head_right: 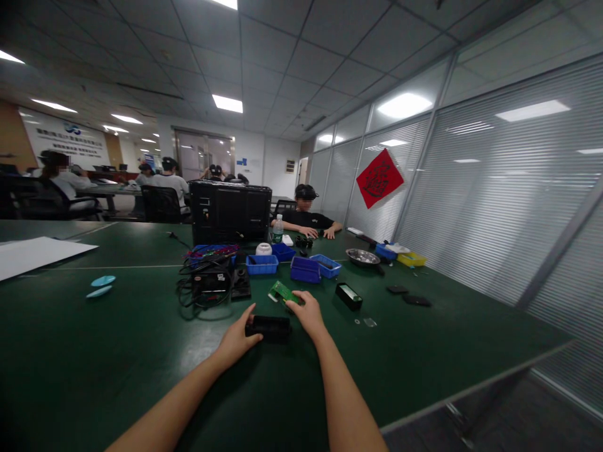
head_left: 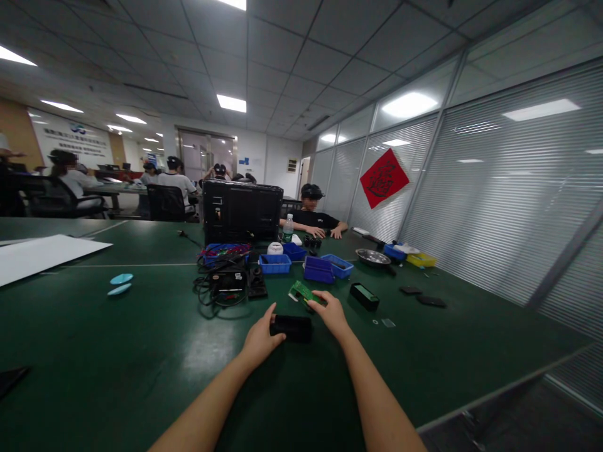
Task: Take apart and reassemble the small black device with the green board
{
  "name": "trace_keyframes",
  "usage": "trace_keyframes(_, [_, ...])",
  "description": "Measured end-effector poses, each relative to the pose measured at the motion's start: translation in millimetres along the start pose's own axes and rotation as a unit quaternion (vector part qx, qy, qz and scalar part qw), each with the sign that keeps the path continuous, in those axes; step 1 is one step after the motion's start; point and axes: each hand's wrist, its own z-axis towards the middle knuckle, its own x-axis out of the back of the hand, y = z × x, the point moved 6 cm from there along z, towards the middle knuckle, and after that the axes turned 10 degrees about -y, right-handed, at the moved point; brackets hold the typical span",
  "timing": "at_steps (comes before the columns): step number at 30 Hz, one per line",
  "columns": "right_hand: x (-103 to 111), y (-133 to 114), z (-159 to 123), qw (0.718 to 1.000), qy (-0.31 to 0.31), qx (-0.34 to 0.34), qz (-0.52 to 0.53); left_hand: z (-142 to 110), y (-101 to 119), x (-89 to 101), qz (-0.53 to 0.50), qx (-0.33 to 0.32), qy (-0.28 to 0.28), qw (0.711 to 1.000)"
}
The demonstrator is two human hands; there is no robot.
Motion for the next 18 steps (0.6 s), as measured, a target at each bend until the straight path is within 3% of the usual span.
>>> trace_keyframes(4, [-3.5,-16.7,-5.1,0.99,-0.088,0.027,0.11,0.2,0.5,0.7,-0.006,0.003,0.003,1.0])
trace_keyframes(8, [-13.9,-31.3,-11.9,0.98,-0.17,0.046,0.089,-0.5,2.1,2.0,-0.019,-0.002,0.003,1.0])
trace_keyframes(18, [-18.6,-32.5,-12.5,0.974,-0.219,0.06,0.014,0.7,0.8,0.3,-0.043,-0.001,-0.008,0.999])
